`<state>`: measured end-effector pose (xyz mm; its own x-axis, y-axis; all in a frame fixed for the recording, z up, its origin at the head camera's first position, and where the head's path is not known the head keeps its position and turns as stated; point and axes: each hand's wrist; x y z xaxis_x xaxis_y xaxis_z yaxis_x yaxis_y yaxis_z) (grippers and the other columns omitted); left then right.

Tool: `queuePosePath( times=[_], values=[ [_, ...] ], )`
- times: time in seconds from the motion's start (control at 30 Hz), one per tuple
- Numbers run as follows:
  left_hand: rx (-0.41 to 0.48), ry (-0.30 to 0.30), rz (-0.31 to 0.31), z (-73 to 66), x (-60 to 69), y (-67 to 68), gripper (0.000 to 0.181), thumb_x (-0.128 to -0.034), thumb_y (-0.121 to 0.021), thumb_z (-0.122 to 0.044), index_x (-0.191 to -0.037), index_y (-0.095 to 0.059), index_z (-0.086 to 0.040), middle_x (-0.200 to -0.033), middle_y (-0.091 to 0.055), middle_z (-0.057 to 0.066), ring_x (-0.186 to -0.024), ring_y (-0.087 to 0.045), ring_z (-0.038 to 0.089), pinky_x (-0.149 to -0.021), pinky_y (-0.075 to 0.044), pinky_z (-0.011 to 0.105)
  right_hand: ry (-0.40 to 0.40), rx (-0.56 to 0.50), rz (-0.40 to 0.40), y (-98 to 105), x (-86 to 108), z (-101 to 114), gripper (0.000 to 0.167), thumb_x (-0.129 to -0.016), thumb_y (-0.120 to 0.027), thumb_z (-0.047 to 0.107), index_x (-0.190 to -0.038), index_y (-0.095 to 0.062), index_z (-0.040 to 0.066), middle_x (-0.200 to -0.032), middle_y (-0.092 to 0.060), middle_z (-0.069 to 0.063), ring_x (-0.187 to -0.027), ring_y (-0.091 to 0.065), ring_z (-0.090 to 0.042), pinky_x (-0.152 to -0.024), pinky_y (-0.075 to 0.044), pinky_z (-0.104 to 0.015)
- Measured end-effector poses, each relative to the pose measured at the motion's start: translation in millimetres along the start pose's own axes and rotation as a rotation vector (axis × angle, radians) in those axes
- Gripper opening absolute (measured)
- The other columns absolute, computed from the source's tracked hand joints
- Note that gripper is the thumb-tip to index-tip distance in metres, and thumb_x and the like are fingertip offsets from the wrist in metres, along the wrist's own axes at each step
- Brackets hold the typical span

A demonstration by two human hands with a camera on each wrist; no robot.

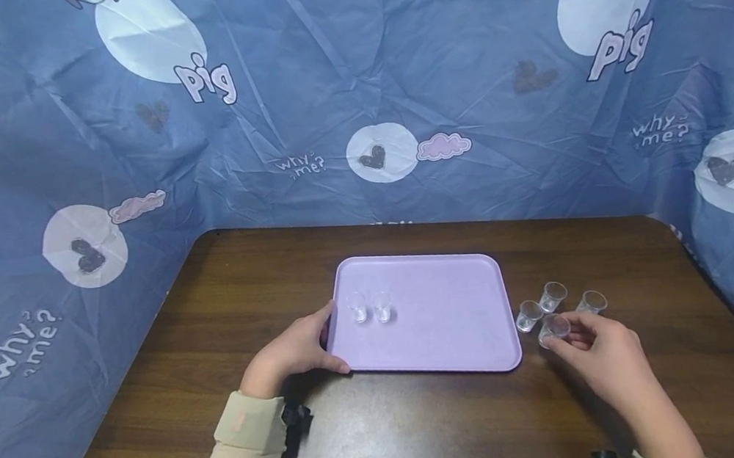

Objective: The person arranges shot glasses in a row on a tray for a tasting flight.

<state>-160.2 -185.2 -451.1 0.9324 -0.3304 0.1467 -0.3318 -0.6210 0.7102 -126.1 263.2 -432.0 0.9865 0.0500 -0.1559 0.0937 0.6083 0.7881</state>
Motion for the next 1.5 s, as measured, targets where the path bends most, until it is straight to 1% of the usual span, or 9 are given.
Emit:
queuePosePath(
  times=[0.17, 0.4, 0.6, 0.73, 0.87, 1.0, 1.23, 1.37, 1.5],
  values=[
    [0.005, -0.007, 0.005, -1.2, 1.7, 1.2, 0.115, -0.0621, -0.100, -0.018, -0.153, -0.033, 0.004, -0.130, -0.060, 0.022, -0.113, -0.058, 0.030, -0.099, -0.045, 0.045, 0.041, -0.019, -0.028, -0.9, -0.7, 9.4, 0.037, -0.083, -0.088, 0.023, -0.106, -0.074, -0.002, -0.090, -0.074, -0.009, -0.072, -0.064, -0.003, -0.059, -0.049, -0.016],
    [0.004, -0.004, 0.006, -1.2, 2.3, 1.9, 0.117, -0.0627, -0.100, -0.018, -0.155, -0.031, 0.003, -0.133, -0.058, 0.022, -0.116, -0.057, 0.030, -0.100, -0.044, 0.045, 0.116, -0.053, -0.059, -5.8, -7.4, 21.7, 0.032, -0.079, -0.090, 0.014, -0.102, -0.074, -0.002, -0.083, -0.072, -0.004, -0.068, -0.062, -0.002, -0.059, -0.048, -0.014],
    [0.005, -0.011, 0.003, -0.6, 2.4, 1.1, 0.115, -0.0625, -0.100, -0.018, -0.154, -0.033, 0.002, -0.130, -0.060, 0.021, -0.113, -0.058, 0.030, -0.099, -0.045, 0.046, 0.106, -0.072, -0.020, -11.4, -13.3, 35.1, 0.033, -0.081, -0.088, 0.017, -0.104, -0.074, -0.002, -0.084, -0.071, -0.003, -0.070, -0.063, -0.005, -0.059, -0.049, -0.016],
    [0.006, -0.014, 0.005, -0.5, 2.7, 1.3, 0.114, -0.0626, -0.100, -0.018, -0.153, -0.033, 0.001, -0.128, -0.061, 0.021, -0.112, -0.058, 0.030, -0.099, -0.045, 0.045, 0.132, -0.102, 0.002, -18.2, -17.4, 42.5, 0.033, -0.081, -0.088, 0.013, -0.107, -0.074, -0.002, -0.087, -0.071, -0.005, -0.072, -0.064, -0.009, -0.061, -0.051, -0.017],
    [0.000, -0.014, 0.008, 0.1, 3.1, 1.1, 0.114, -0.0627, -0.100, -0.018, -0.153, -0.033, 0.005, -0.130, -0.060, 0.022, -0.113, -0.058, 0.031, -0.100, -0.044, 0.046, 0.138, -0.115, 0.037, -25.9, -20.4, 48.4, 0.034, -0.080, -0.088, 0.010, -0.108, -0.073, -0.003, -0.091, -0.072, -0.007, -0.074, -0.066, -0.013, -0.062, -0.053, -0.020],
    [-0.008, -0.019, 0.008, 1.4, 2.7, 0.4, 0.114, -0.0626, -0.100, -0.019, -0.152, -0.034, 0.006, -0.131, -0.059, 0.023, -0.114, -0.058, 0.031, -0.100, -0.044, 0.045, 0.127, -0.113, 0.065, -33.3, -23.3, 54.8, 0.035, -0.080, -0.089, 0.013, -0.108, -0.073, -0.001, -0.090, -0.072, -0.006, -0.076, -0.067, -0.015, -0.063, -0.053, -0.023],
    [-0.001, -0.021, 0.008, 1.7, 3.7, 1.5, 0.113, -0.0621, -0.100, -0.018, -0.152, -0.035, 0.004, -0.125, -0.062, 0.022, -0.110, -0.059, 0.031, -0.098, -0.045, 0.046, 0.119, -0.145, 0.125, -50.2, -31.8, 72.2, 0.034, -0.082, -0.088, 0.016, -0.108, -0.074, 0.000, -0.091, -0.072, -0.005, -0.079, -0.067, -0.016, -0.067, -0.054, -0.028],
    [0.004, -0.008, 0.008, 1.6, 4.3, 2.4, 0.115, -0.0620, -0.100, -0.018, -0.153, -0.033, 0.004, -0.128, -0.061, 0.022, -0.111, -0.059, 0.031, -0.099, -0.045, 0.045, 0.153, -0.153, 0.148, -62.7, -38.3, 80.3, 0.032, -0.081, -0.088, 0.015, -0.106, -0.074, 0.000, -0.090, -0.072, -0.004, -0.078, -0.067, -0.015, -0.068, -0.055, -0.030],
    [0.002, -0.018, 0.008, 2.4, 4.1, 1.5, 0.114, -0.0618, -0.100, -0.018, -0.152, -0.035, 0.004, -0.124, -0.062, 0.021, -0.109, -0.059, 0.030, -0.097, -0.046, 0.045, 0.194, -0.170, 0.141, -74.0, -43.5, 84.5, 0.031, -0.079, -0.089, 0.011, -0.104, -0.074, 0.000, -0.089, -0.073, -0.005, -0.077, -0.069, -0.016, -0.067, -0.056, -0.029]
  ],
)
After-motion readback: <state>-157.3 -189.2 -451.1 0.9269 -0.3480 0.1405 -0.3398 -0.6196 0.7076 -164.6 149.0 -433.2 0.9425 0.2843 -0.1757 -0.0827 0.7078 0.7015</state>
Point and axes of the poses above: each hand's wrist, its own x-axis away from the middle knuckle, its own y-axis out of the back of the hand, z = x × y
